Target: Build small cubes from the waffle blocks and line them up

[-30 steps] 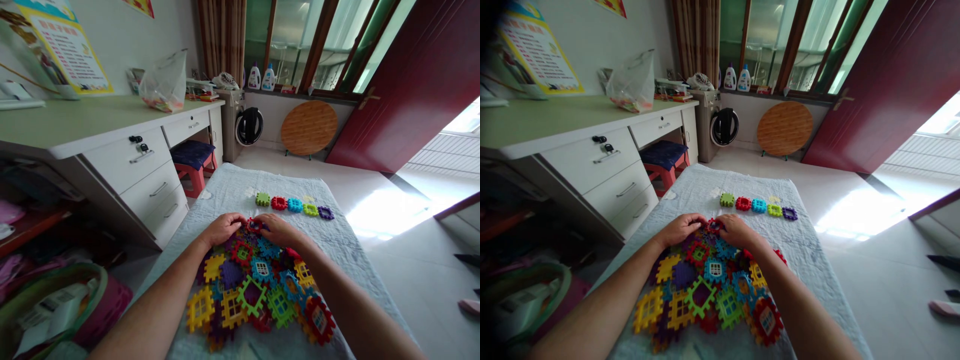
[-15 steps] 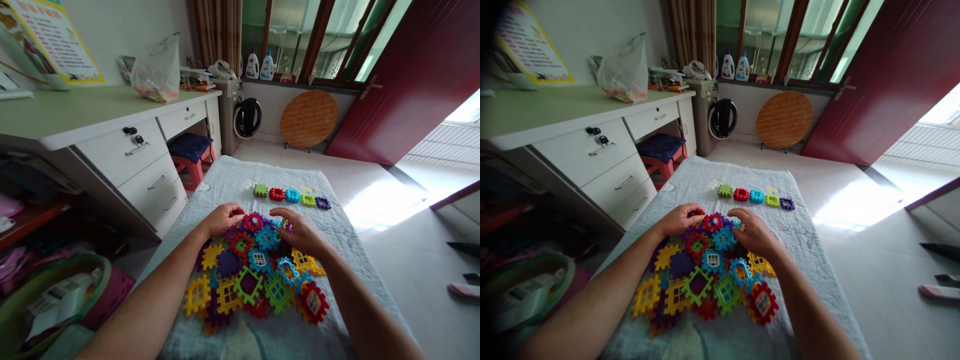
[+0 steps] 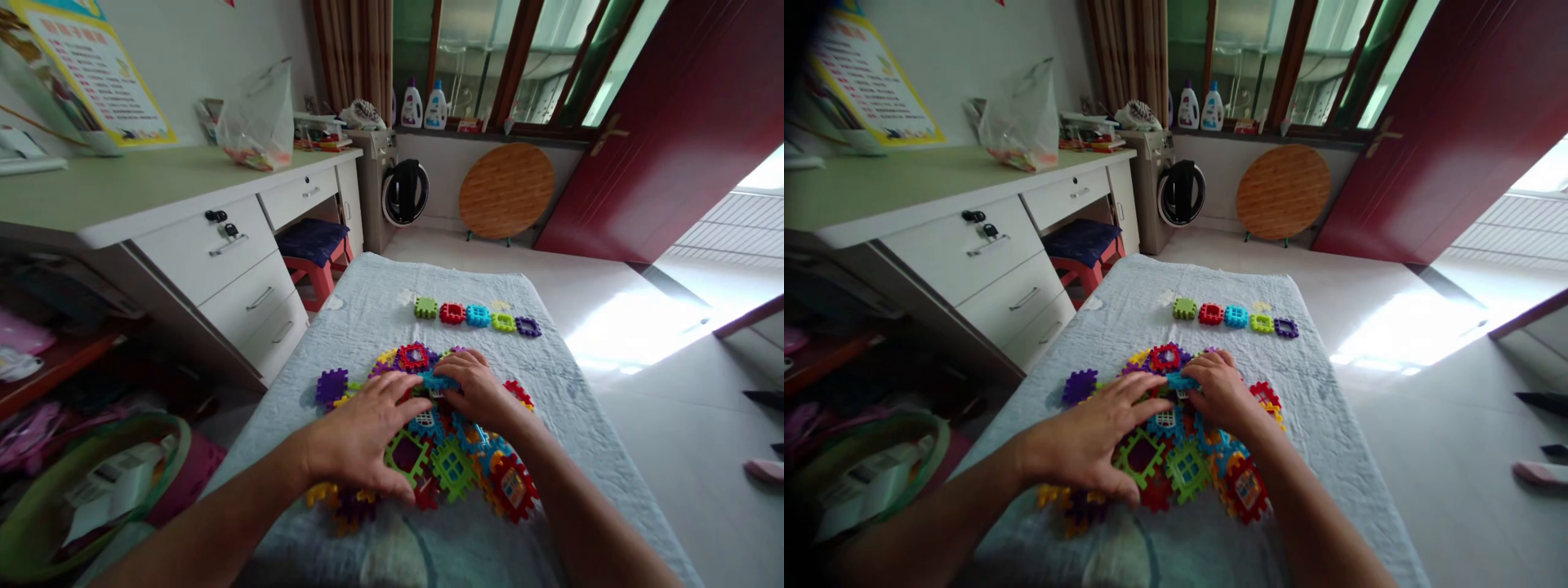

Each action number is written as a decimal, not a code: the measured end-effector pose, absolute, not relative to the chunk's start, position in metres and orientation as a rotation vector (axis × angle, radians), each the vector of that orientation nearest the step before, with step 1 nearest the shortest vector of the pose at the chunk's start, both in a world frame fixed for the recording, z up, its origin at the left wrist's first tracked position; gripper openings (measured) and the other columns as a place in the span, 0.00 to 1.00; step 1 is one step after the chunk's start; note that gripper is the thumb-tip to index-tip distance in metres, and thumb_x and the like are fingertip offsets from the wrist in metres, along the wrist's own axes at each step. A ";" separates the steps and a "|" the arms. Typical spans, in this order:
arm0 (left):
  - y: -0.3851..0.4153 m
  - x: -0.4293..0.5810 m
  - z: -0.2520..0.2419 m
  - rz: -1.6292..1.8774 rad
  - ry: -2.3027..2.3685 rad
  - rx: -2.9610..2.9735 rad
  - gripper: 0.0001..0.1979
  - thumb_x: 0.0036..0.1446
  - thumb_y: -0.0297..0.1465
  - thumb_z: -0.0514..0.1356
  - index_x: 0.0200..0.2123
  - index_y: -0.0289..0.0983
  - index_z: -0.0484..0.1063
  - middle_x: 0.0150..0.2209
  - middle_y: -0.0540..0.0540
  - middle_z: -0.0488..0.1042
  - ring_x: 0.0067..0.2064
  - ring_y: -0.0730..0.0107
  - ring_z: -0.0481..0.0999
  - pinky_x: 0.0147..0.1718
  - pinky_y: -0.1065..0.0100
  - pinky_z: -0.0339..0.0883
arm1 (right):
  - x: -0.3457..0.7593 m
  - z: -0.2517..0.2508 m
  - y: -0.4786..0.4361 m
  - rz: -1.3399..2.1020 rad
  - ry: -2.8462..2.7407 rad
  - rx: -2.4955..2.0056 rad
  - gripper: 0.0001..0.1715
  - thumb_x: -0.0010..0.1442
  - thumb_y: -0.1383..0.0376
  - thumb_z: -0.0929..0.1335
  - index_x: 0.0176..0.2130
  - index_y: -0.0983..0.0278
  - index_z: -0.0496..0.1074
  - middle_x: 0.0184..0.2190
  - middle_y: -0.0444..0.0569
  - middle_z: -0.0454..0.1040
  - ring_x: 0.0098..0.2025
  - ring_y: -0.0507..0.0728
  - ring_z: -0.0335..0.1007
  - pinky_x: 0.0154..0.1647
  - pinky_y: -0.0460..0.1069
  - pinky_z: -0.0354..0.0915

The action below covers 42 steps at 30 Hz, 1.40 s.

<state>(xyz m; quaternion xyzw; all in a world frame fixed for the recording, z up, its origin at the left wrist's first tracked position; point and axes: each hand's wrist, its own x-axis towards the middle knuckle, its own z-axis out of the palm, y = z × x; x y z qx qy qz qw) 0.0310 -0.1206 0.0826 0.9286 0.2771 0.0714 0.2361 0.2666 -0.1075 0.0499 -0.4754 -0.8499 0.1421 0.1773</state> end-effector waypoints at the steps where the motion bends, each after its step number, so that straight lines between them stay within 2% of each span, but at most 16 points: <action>1: -0.129 0.032 0.074 0.210 0.770 2.570 0.45 0.38 0.53 0.65 0.59 0.46 0.58 0.63 0.41 0.53 0.64 0.43 0.50 0.60 0.46 0.46 | 0.267 0.049 -0.107 0.408 -2.374 -1.348 0.14 0.54 0.70 0.65 0.42 0.60 0.73 0.41 0.49 0.75 0.47 0.59 0.66 0.54 0.57 0.54; 4: -0.140 0.034 0.054 0.284 0.833 2.617 0.39 0.45 0.50 0.63 0.59 0.45 0.57 0.63 0.40 0.54 0.63 0.45 0.52 0.60 0.45 0.46 | 0.268 0.049 -0.107 0.449 -2.234 -1.379 0.14 0.57 0.69 0.64 0.44 0.60 0.71 0.40 0.49 0.75 0.43 0.57 0.68 0.48 0.53 0.60; 7: -0.133 0.033 0.047 0.300 0.795 2.638 0.30 0.53 0.41 0.60 0.59 0.45 0.58 0.60 0.42 0.61 0.60 0.49 0.58 0.59 0.46 0.49 | 0.272 0.051 -0.109 0.487 -2.054 -1.472 0.22 0.57 0.65 0.65 0.52 0.60 0.64 0.40 0.49 0.74 0.41 0.57 0.70 0.43 0.52 0.63; 9: -0.125 0.031 0.046 0.320 0.755 2.631 0.29 0.52 0.33 0.59 0.59 0.47 0.59 0.59 0.44 0.63 0.59 0.52 0.59 0.60 0.48 0.49 | 0.274 0.053 -0.109 0.519 -1.988 -1.511 0.25 0.57 0.63 0.65 0.54 0.59 0.60 0.38 0.48 0.74 0.38 0.56 0.70 0.41 0.52 0.63; 12: -0.116 0.028 0.053 0.322 0.791 2.595 0.32 0.48 0.25 0.59 0.58 0.48 0.61 0.59 0.45 0.63 0.61 0.51 0.57 0.61 0.45 0.44 | 0.278 0.054 -0.108 0.546 -2.045 -1.512 0.17 0.57 0.63 0.65 0.48 0.60 0.64 0.36 0.47 0.73 0.36 0.55 0.69 0.38 0.50 0.63; 15: -0.109 0.025 0.070 0.276 0.767 2.516 0.32 0.46 0.31 0.63 0.56 0.49 0.62 0.59 0.45 0.62 0.61 0.48 0.57 0.60 0.43 0.44 | 0.282 0.054 -0.106 0.410 -2.159 -1.542 0.10 0.57 0.64 0.65 0.41 0.61 0.70 0.38 0.49 0.71 0.39 0.56 0.66 0.42 0.52 0.62; 18: -0.095 0.024 0.090 0.325 0.696 2.422 0.31 0.45 0.38 0.65 0.55 0.49 0.64 0.58 0.47 0.64 0.61 0.53 0.59 0.60 0.51 0.49 | 0.285 0.056 -0.105 0.286 -2.180 -1.583 0.10 0.60 0.62 0.64 0.40 0.60 0.72 0.40 0.51 0.70 0.43 0.58 0.64 0.47 0.54 0.59; 22: -0.063 0.018 0.088 0.505 0.956 2.321 0.25 0.50 0.38 0.61 0.53 0.44 0.67 0.55 0.45 0.68 0.57 0.57 0.65 0.56 0.59 0.58 | 0.288 0.059 -0.105 0.347 -2.225 -1.555 0.13 0.61 0.58 0.63 0.41 0.60 0.72 0.39 0.51 0.71 0.42 0.58 0.64 0.46 0.55 0.59; 27: -0.033 0.001 0.045 0.776 1.311 2.170 0.16 0.53 0.37 0.57 0.44 0.38 0.72 0.46 0.44 0.74 0.48 0.60 0.72 0.51 0.60 0.63 | 0.287 0.059 -0.109 0.398 -2.308 -1.540 0.25 0.52 0.49 0.69 0.45 0.60 0.71 0.42 0.52 0.70 0.44 0.60 0.62 0.47 0.56 0.59; 29: -0.029 -0.006 0.030 0.806 1.313 2.123 0.15 0.53 0.38 0.57 0.42 0.38 0.72 0.44 0.44 0.75 0.47 0.62 0.73 0.50 0.61 0.65 | 0.286 0.057 -0.110 0.388 -2.358 -1.550 0.32 0.45 0.48 0.73 0.47 0.59 0.70 0.44 0.52 0.68 0.45 0.61 0.61 0.47 0.57 0.58; 31: -0.026 -0.011 0.021 0.816 1.309 2.072 0.15 0.52 0.38 0.58 0.41 0.38 0.73 0.43 0.44 0.75 0.45 0.62 0.73 0.47 0.62 0.67 | 0.285 0.053 -0.110 0.365 -2.387 -1.571 0.35 0.41 0.50 0.74 0.48 0.59 0.69 0.45 0.52 0.67 0.46 0.62 0.60 0.48 0.58 0.58; 37: -0.020 -0.015 0.008 0.822 1.264 1.922 0.15 0.51 0.39 0.58 0.39 0.36 0.73 0.39 0.45 0.77 0.41 0.64 0.76 0.44 0.62 0.69 | 0.286 0.055 -0.109 0.366 -2.264 -1.549 0.26 0.46 0.60 0.71 0.46 0.61 0.67 0.42 0.51 0.66 0.45 0.60 0.61 0.47 0.55 0.60; 42: -0.020 -0.015 0.004 0.837 1.257 1.918 0.15 0.51 0.39 0.59 0.39 0.37 0.73 0.39 0.45 0.77 0.41 0.63 0.75 0.45 0.61 0.69 | 0.290 0.062 -0.108 0.336 -2.132 -1.600 0.23 0.52 0.58 0.69 0.47 0.61 0.65 0.41 0.51 0.67 0.43 0.58 0.64 0.45 0.53 0.61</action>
